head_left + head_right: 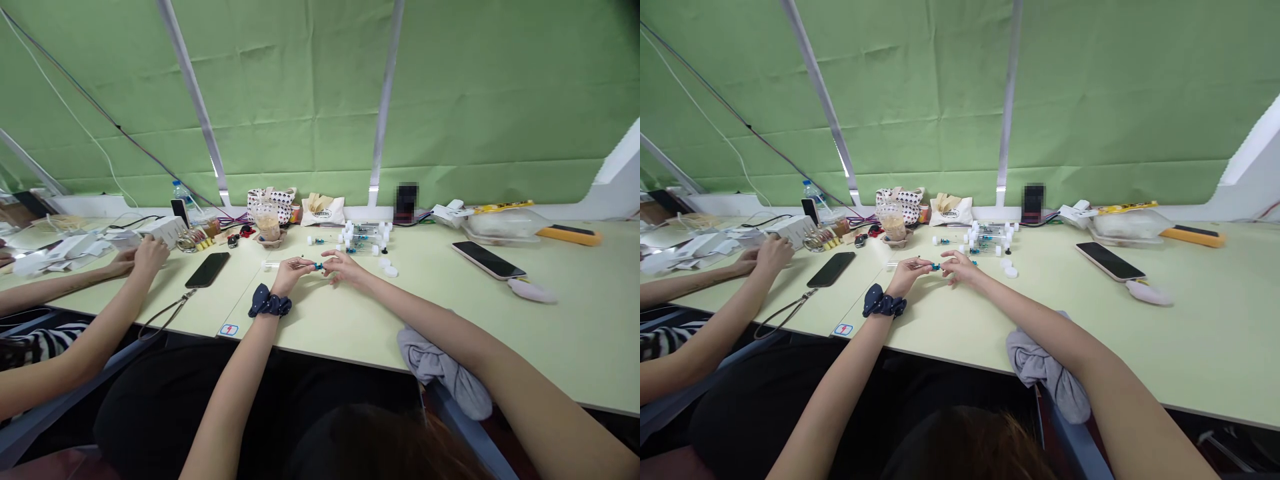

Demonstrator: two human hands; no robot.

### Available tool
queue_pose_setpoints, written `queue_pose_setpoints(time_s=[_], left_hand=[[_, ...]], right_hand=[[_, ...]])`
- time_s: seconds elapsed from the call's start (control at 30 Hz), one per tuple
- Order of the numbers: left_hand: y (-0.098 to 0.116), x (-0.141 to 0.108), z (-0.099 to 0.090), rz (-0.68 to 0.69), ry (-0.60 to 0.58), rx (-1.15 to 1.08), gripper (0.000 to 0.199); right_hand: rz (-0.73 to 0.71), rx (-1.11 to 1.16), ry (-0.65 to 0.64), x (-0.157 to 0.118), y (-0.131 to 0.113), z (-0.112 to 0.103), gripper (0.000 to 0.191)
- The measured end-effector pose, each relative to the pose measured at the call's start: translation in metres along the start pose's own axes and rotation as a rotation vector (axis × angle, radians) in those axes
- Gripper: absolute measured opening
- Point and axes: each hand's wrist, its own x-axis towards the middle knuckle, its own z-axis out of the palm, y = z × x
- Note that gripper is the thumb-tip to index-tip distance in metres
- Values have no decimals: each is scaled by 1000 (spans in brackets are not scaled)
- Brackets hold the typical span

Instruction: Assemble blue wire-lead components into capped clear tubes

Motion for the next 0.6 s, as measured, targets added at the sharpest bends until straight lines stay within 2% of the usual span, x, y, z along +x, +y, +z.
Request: queue_pose_setpoints(time_s=[0.23,0.4,0.6], left_hand=[[1,0,0,13,-10,12,30],[2,-1,0,9,-16,10,30],[2,-1,1,14,0,17,30]], right_hand=[[48,-16,-4,-2,-4,3,32],[-31,14,-22,-1,0,0,42],[25,-30,-7,1,2,0,34]])
